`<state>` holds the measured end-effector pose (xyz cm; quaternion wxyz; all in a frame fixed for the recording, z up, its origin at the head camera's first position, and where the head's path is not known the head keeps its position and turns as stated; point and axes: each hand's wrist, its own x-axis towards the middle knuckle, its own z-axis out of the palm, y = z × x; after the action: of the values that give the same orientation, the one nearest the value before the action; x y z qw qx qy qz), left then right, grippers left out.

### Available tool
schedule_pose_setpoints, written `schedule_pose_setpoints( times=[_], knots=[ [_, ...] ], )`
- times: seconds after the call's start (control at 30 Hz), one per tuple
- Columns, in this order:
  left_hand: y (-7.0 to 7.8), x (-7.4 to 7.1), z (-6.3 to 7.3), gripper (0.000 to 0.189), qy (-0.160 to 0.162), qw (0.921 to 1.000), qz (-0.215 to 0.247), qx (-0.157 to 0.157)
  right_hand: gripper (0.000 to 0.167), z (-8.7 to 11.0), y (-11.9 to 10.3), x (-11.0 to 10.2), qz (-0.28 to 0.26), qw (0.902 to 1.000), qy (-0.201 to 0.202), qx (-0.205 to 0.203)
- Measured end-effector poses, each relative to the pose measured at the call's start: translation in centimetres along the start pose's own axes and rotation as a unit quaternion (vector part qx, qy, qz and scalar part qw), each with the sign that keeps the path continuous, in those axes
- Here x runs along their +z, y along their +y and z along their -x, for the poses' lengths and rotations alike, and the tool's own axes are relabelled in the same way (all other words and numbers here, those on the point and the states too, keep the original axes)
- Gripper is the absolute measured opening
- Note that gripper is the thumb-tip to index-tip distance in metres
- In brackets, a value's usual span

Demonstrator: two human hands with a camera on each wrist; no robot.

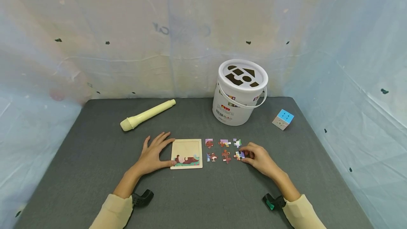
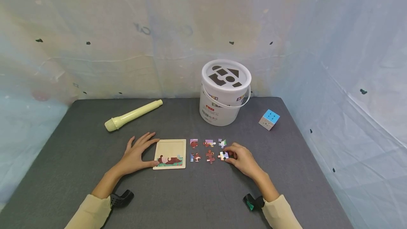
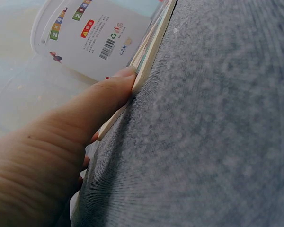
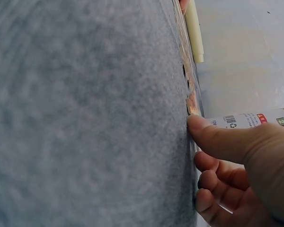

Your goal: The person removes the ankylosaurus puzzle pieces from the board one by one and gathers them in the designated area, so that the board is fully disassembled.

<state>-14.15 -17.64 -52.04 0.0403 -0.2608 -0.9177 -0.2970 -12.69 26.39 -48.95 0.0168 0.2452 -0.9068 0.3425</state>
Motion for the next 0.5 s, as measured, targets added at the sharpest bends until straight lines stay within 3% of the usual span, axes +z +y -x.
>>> schedule_pose_setpoints(
  times=[0.5],
  knots=[
    [-0.10,0.03,-0.02,0.091,-0.007,1.0000,-0.004,-0.004,0.031,-0.09,0.32,-0.26,-0.023,0.9996,-0.013,0.007]
  ],
)
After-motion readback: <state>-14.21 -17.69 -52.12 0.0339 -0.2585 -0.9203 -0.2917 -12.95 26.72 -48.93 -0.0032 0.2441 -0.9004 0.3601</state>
